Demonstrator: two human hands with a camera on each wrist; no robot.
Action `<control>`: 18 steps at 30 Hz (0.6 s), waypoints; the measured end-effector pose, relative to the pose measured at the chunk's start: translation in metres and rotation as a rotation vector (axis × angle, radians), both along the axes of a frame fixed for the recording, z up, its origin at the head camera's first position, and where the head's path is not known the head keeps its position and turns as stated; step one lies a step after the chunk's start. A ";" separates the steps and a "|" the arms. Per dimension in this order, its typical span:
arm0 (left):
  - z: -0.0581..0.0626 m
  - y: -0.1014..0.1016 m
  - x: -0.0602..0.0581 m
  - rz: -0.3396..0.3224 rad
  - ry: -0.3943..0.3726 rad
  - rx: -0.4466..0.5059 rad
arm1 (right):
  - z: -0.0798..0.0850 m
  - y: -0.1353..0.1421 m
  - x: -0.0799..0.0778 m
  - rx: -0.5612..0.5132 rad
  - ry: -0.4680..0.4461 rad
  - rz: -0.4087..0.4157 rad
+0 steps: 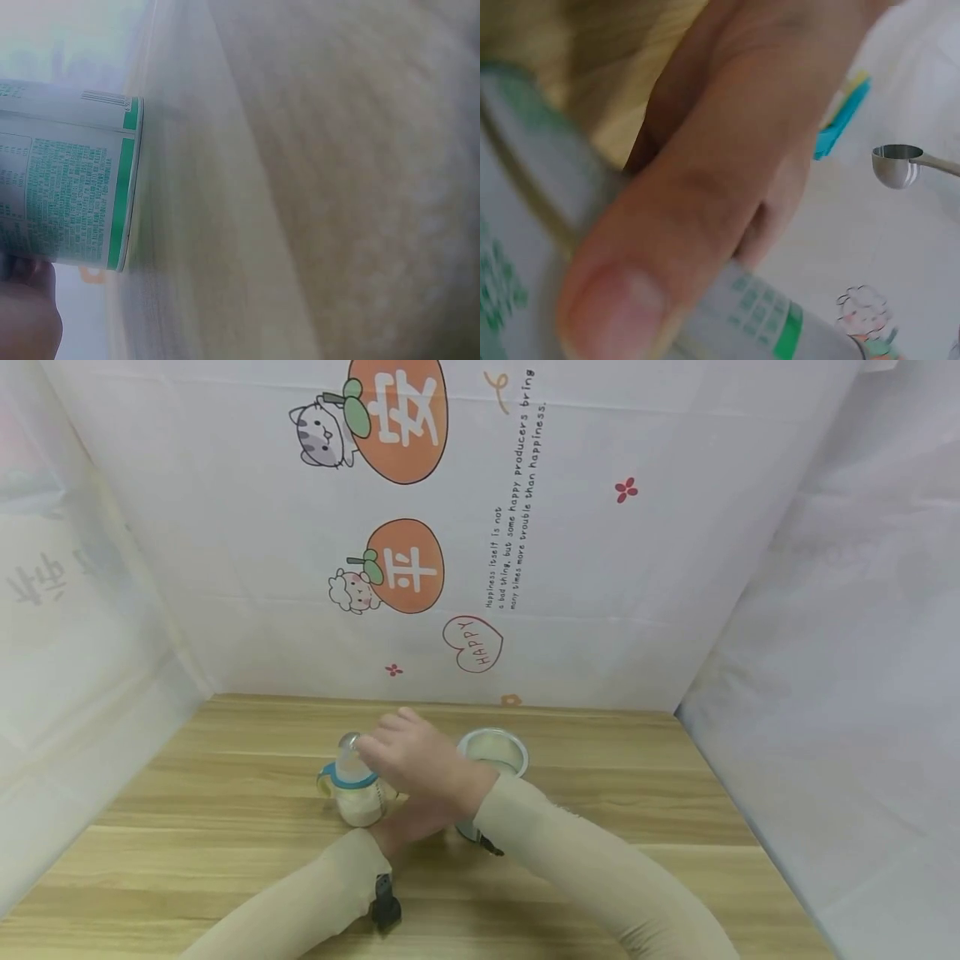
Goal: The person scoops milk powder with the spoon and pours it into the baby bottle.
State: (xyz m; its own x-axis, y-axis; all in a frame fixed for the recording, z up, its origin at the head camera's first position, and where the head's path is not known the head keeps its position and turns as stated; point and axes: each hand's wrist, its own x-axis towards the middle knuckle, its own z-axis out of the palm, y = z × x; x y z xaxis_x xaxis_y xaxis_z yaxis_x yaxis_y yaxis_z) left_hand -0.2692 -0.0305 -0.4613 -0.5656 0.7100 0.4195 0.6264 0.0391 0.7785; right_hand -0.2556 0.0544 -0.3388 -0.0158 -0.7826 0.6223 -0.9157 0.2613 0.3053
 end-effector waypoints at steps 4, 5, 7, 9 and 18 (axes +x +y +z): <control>-0.003 0.006 0.006 0.139 -0.157 0.070 | 0.009 0.008 -0.006 -0.182 -0.226 -0.010; -0.004 0.007 0.007 0.177 -0.202 0.078 | 0.012 0.011 -0.007 -0.210 -0.255 -0.015; -0.004 0.008 0.009 0.233 -0.280 0.088 | 0.019 0.020 -0.009 -0.251 -0.298 -0.025; -0.005 0.009 0.010 0.265 -0.336 0.094 | 0.027 0.030 -0.009 -0.277 -0.328 -0.046; -0.006 0.009 0.009 0.313 -0.386 0.082 | 0.047 0.087 -0.006 -0.305 -0.411 -0.188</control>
State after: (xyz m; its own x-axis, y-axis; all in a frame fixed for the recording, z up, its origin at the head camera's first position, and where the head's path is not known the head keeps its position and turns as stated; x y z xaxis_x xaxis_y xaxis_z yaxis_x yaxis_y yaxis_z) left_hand -0.2605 -0.0212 -0.4669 -0.8711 0.4550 0.1847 0.2601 0.1085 0.9595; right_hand -0.2619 0.1415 -0.2916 -0.4277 -0.5280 0.7337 -0.8726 0.4530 -0.1827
